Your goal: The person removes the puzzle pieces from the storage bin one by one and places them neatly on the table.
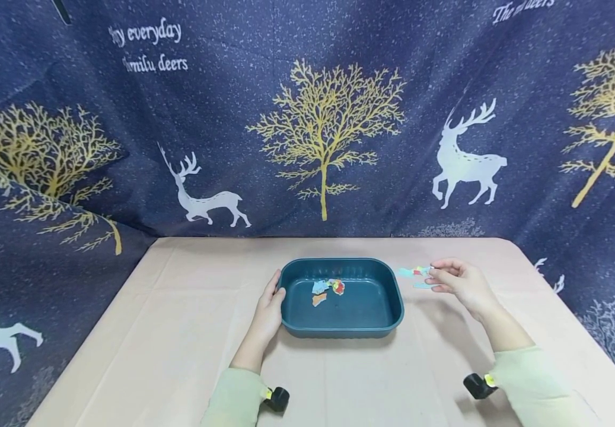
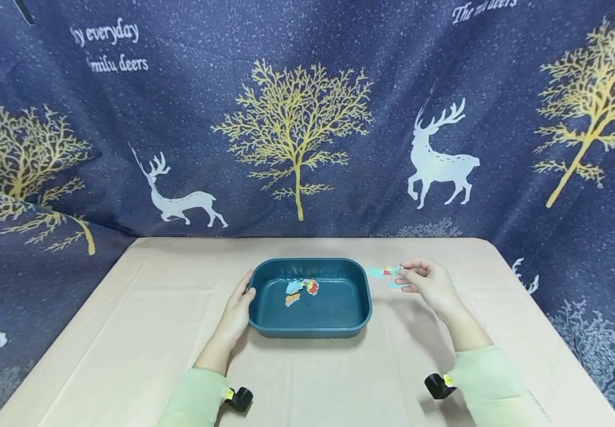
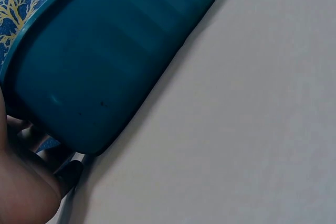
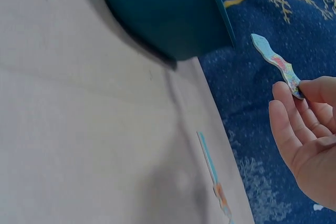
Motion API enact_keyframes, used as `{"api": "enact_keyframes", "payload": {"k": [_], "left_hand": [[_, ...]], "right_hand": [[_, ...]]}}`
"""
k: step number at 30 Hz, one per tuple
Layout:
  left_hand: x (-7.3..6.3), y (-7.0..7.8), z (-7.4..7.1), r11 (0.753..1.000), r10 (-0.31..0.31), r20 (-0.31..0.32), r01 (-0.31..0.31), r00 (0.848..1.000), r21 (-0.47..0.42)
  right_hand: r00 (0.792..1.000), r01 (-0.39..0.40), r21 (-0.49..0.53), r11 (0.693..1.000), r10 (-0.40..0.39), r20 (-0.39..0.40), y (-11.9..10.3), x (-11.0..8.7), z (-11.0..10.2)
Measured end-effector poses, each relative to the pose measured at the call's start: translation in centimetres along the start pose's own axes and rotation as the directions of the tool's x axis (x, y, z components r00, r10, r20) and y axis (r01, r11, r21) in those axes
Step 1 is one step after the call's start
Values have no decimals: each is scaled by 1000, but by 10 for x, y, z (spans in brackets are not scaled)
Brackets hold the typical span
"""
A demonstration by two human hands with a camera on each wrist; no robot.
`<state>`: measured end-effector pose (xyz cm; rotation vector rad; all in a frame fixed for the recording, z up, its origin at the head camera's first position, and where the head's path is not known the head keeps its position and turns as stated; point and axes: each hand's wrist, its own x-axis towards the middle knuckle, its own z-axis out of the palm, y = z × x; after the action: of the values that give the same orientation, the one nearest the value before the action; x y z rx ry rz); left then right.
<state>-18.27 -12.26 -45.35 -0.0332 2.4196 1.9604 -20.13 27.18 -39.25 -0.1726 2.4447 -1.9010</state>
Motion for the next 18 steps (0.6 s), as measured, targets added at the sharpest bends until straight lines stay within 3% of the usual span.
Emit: {"api": "enact_keyframes", "payload": {"k": [4,18], "left_hand": [[0,0,0,1000,2,1,-2,1000,-1],[1,0,-1,1000,-9,-2,9,1000,1]], "right_hand": [[1000,-17,20,1000,18,-15,2,-2,-10],[998,0,264,965,18,-65,13,-9,-37]]}}
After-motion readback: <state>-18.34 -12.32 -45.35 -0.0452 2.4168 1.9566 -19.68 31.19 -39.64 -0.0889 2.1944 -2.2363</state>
